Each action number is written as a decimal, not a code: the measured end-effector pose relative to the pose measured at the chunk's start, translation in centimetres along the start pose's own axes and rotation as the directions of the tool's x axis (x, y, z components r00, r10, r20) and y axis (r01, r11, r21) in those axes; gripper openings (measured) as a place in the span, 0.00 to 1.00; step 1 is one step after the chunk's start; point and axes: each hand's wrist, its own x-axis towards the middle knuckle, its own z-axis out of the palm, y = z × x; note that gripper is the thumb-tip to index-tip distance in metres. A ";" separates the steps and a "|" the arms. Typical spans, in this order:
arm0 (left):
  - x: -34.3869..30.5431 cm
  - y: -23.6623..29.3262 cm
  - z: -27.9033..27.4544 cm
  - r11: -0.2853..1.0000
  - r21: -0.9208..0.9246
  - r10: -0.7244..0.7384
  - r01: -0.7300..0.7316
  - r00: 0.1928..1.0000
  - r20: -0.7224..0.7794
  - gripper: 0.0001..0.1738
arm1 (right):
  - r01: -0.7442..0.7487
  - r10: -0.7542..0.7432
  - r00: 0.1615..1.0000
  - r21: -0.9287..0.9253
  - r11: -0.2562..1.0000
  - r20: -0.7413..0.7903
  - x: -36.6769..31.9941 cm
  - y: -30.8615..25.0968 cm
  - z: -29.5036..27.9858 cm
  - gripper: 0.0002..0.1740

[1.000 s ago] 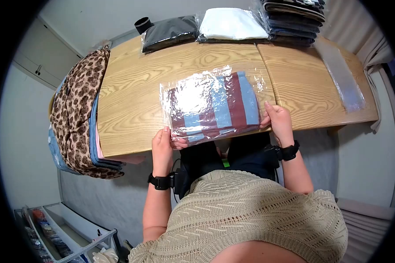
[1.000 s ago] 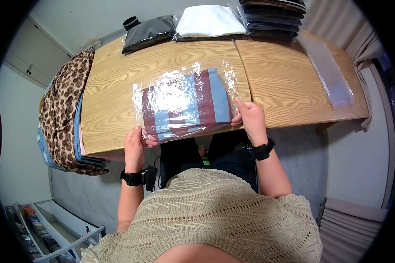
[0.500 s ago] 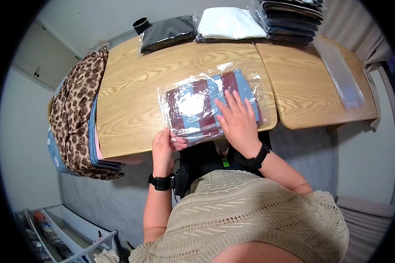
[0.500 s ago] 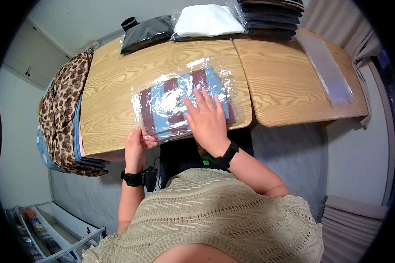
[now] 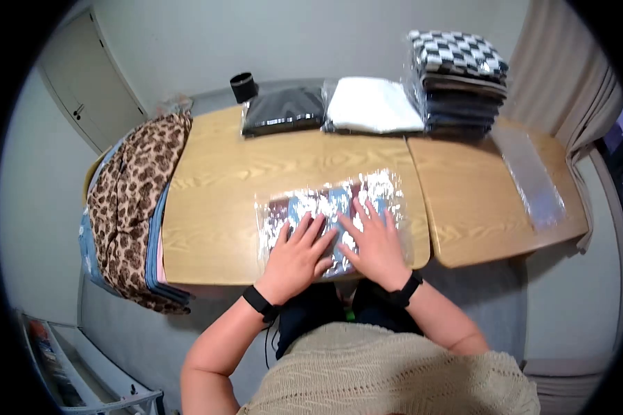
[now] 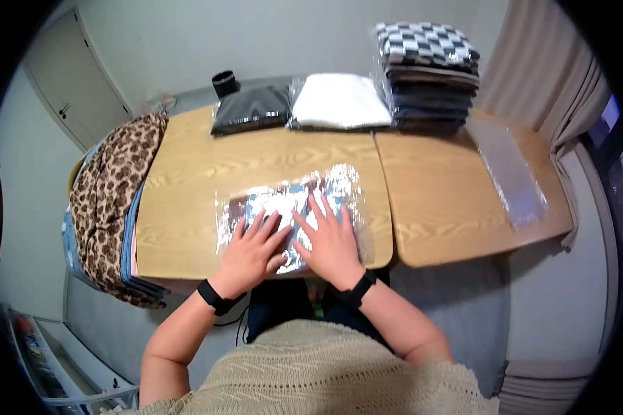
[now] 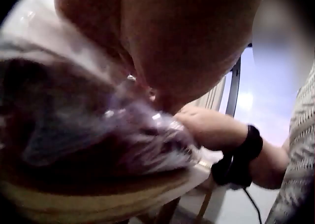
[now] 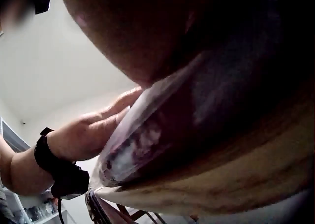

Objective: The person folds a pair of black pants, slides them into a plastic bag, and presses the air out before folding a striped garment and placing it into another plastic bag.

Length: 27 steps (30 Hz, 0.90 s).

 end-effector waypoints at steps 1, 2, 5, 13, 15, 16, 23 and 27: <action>-0.1 -0.5 0.7 0.998 0.053 -0.017 0.015 0.999 0.031 0.32 | 0.032 -0.032 0.999 -0.017 0.999 0.010 0.1 0.3 -0.1 0.30; -0.3 -0.9 1.3 0.998 0.065 -0.026 0.022 0.998 0.055 0.34 | 0.060 -0.059 0.998 -0.030 0.998 0.027 0.1 0.4 -0.1 0.30; -0.4 -0.7 1.4 0.998 0.033 -0.055 0.053 0.997 0.056 0.34 | 0.059 -0.058 0.997 -0.030 0.998 0.049 0.3 0.7 0.3 0.29; -0.3 -1.0 2.1 0.993 -0.069 -0.087 0.092 0.994 0.068 0.33 | 0.041 -0.039 0.993 -0.015 0.999 0.114 0.5 0.6 0.3 0.28; -0.2 -1.0 2.1 0.991 -0.082 -0.096 0.103 0.992 0.086 0.33 | 0.024 -0.024 0.992 0.009 1.000 0.124 0.5 0.6 0.5 0.28; -0.2 -1.0 2.1 0.991 -0.083 -0.097 0.104 0.991 0.092 0.33 | 0.019 -0.022 0.990 0.019 1.000 0.141 0.4 0.6 0.6 0.28; -0.3 -1.0 2.3 0.989 -0.101 -0.101 0.109 0.991 0.082 0.34 | 0.048 -0.047 0.992 -0.010 0.999 0.114 0.5 0.7 0.5 0.29; -0.8 -1.4 2.7 0.981 -0.165 -0.096 0.099 0.995 0.021 0.33 | 0.047 -0.051 0.998 0.089 0.995 0.038 0.2 1.2 0.5 0.30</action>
